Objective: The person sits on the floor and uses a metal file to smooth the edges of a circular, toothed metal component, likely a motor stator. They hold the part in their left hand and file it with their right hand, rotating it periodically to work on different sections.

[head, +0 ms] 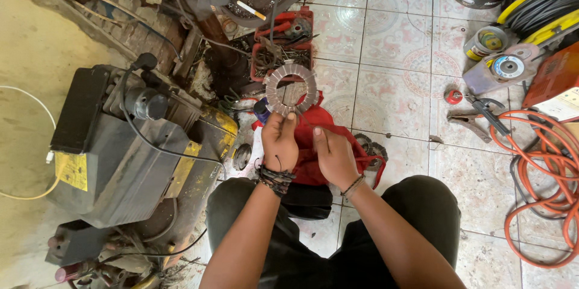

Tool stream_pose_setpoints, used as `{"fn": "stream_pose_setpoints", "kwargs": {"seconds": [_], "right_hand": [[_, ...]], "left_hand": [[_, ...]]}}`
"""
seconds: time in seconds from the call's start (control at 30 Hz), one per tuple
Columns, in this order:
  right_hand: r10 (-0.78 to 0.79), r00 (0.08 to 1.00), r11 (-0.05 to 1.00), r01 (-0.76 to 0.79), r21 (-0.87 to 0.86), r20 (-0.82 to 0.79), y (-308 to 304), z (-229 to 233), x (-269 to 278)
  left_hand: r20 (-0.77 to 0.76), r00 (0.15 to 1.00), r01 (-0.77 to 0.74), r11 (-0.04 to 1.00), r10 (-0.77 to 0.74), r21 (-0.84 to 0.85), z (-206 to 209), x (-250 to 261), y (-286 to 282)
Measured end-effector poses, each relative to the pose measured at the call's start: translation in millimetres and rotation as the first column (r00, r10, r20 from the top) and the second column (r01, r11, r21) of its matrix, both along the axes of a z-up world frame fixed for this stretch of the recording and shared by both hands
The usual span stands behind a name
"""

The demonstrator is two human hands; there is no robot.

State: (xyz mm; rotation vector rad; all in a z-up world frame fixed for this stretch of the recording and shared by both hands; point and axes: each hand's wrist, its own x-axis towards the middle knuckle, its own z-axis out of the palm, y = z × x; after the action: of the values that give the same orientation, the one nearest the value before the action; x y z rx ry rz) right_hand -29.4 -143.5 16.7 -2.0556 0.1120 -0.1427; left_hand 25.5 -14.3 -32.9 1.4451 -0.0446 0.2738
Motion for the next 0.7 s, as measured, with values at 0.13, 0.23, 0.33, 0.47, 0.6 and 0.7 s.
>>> {"fn": "stream_pose_setpoints", "kwargs": {"seconds": [0.13,0.23,0.33,0.47,0.6,0.7], "right_hand": [[0.036,0.999,0.999,-0.037,-0.024,-0.041,-3,-4,-1],[0.038,0.998,0.998,-0.040,-0.052,-0.049,-3,-2,0],[0.015,0.999,1.000,-0.016,-0.020,-0.043,-4,-4,2],[-0.002,0.999,1.000,0.002,-0.024,-0.037,-5,-1,1],[0.003,0.999,1.000,-0.003,-0.023,-0.041,-1,1,-1],[-0.011,0.999,1.000,0.011,0.003,-0.036,0,-4,1]], "left_hand": [[-0.024,1.000,-0.021,0.999,0.020,-0.031,1,6,8],[-0.013,1.000,-0.015,1.000,0.014,-0.017,2,1,6],[-0.009,1.000,0.014,0.999,-0.014,0.041,7,-5,-2],[0.016,1.000,0.001,0.992,-0.003,0.128,10,-6,-5],[-0.005,1.000,-0.023,0.998,0.023,0.053,6,0,3],[-0.008,1.000,-0.012,0.996,0.013,0.092,0,-5,3]]}}
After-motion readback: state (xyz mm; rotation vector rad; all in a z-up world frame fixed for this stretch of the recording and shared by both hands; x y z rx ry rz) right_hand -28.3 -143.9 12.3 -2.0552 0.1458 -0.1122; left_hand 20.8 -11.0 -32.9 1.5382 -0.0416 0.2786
